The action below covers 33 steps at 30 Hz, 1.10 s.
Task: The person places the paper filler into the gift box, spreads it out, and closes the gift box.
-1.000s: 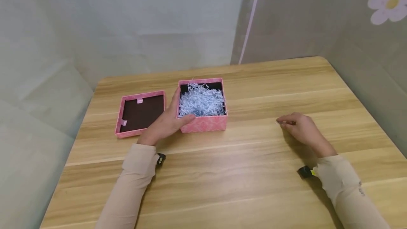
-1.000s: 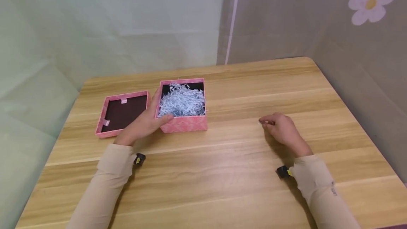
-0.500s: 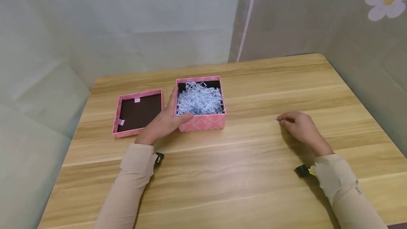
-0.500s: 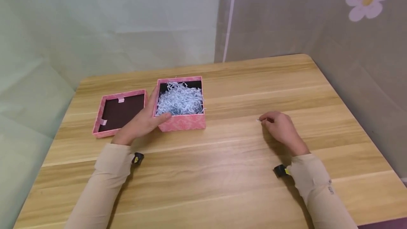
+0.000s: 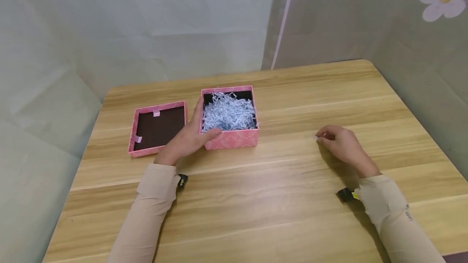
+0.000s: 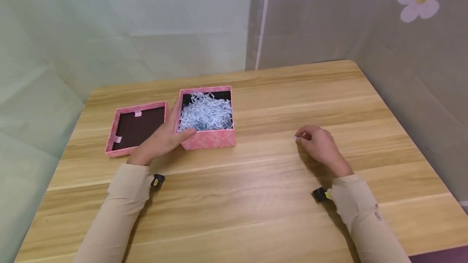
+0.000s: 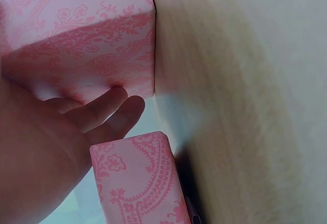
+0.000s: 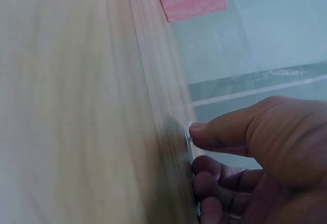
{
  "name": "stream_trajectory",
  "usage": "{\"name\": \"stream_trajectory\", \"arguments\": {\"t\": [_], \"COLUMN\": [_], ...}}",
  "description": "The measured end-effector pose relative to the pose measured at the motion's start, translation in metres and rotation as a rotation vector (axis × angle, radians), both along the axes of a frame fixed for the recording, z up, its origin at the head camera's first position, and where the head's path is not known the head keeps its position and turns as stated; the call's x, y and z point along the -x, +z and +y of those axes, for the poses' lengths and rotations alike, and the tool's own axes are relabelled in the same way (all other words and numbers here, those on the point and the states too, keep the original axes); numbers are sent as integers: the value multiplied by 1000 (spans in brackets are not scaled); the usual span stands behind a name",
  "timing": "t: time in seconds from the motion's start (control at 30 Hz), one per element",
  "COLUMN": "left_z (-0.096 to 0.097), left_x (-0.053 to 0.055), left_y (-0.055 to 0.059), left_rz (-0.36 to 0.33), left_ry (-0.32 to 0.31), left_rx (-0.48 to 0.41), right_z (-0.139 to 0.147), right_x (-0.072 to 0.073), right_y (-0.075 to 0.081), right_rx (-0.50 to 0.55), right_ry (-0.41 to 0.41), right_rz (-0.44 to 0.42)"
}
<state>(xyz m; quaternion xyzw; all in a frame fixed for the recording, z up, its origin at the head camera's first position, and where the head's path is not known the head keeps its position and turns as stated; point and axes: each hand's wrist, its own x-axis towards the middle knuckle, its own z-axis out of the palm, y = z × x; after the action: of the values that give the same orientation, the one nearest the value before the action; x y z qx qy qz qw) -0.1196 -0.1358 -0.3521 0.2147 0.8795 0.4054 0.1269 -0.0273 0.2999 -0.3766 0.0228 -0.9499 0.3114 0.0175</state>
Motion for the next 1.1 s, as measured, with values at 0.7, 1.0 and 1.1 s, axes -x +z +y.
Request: {"name": "stream_trajectory", "arguments": {"t": [0.7,1.0,1.1], "left_z": [-6,-1,-1], "left_x": [2,3,2], "left_y": [2,-3,-1], "left_rz": [17,-4,-7], "left_ry": [5,-7,-4], "left_rx": [-22,-21,-19], "right_z": [-35,-11,-6], "right_x": [18,28,28], "right_y": [15,7,8], "right_rx": [-291,-9,89], "right_ry": [101,227,226], "right_rz": [46,-169,-201]}}
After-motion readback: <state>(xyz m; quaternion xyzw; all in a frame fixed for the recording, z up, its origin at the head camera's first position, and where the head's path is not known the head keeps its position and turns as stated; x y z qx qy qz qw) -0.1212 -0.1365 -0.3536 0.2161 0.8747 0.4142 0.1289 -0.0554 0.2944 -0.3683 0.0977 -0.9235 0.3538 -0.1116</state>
